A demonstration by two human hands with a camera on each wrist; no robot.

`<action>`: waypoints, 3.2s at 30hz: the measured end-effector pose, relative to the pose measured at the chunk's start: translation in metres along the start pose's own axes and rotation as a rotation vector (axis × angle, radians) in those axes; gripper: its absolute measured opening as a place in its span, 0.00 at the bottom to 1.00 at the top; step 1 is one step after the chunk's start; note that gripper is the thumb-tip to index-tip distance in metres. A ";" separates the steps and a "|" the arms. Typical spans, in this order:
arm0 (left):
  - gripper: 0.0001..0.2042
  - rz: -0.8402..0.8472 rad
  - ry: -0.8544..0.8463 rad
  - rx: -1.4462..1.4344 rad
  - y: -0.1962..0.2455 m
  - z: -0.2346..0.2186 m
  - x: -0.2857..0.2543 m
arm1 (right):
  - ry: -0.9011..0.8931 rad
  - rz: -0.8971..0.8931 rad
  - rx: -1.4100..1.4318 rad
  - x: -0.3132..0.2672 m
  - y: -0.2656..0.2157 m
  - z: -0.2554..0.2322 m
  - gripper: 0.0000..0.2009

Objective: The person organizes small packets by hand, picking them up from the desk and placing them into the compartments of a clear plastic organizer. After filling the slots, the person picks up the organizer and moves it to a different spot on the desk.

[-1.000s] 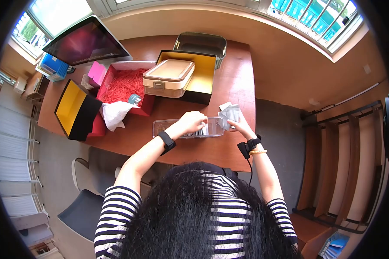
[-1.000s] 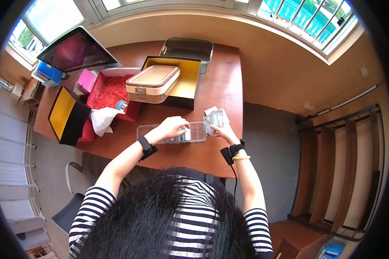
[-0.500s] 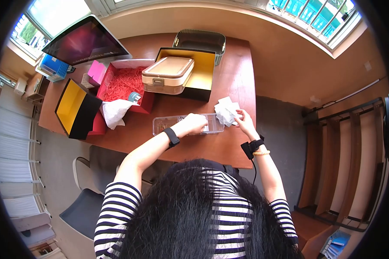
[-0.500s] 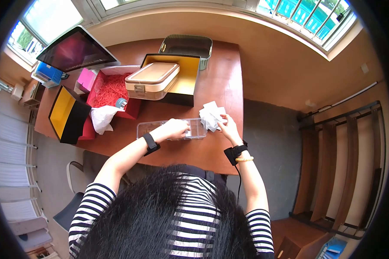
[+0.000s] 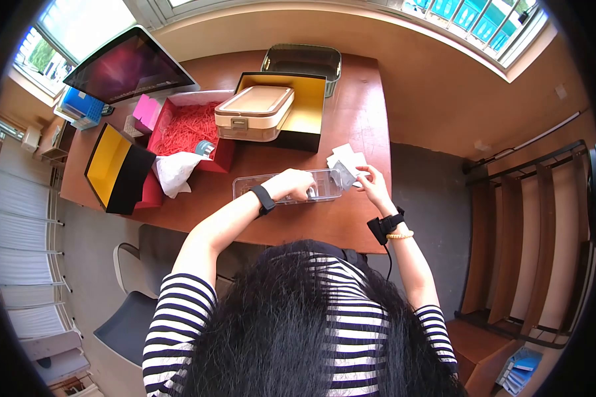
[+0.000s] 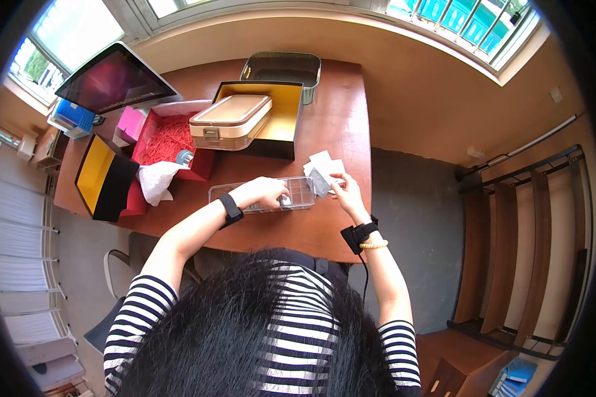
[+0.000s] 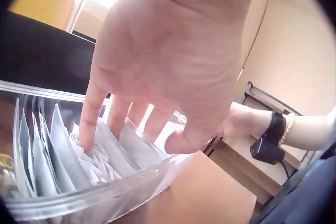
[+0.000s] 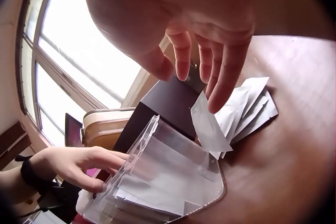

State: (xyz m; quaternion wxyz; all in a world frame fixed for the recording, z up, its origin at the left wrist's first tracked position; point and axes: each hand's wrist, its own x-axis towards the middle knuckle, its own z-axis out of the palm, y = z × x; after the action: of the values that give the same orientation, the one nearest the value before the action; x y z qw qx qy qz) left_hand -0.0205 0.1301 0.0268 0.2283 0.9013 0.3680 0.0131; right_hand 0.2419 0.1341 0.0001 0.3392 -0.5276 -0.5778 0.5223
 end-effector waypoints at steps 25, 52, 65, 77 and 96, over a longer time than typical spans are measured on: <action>0.05 0.088 -0.136 0.460 0.006 0.002 0.011 | -0.157 0.014 0.231 -0.006 -0.018 0.010 0.09; 0.06 -0.072 -0.189 0.276 0.031 -0.028 0.018 | -0.200 0.042 0.243 -0.011 -0.008 0.018 0.08; 0.04 0.337 -0.071 0.583 0.009 -0.011 0.009 | -0.213 0.060 0.259 -0.013 -0.006 0.023 0.07; 0.08 0.069 0.240 0.056 0.026 -0.091 0.004 | -0.316 -0.073 0.192 -0.025 -0.043 0.035 0.19; 0.10 -0.465 0.136 -0.166 0.006 -0.038 -0.035 | 0.042 0.110 -0.020 0.012 0.035 -0.003 0.18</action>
State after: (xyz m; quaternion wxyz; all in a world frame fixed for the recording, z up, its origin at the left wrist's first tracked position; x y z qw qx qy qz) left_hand -0.0498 0.1181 0.0686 0.2730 0.7678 0.5775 0.0508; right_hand 0.2508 0.1428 -0.0344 0.3167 -0.5726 -0.5459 0.5233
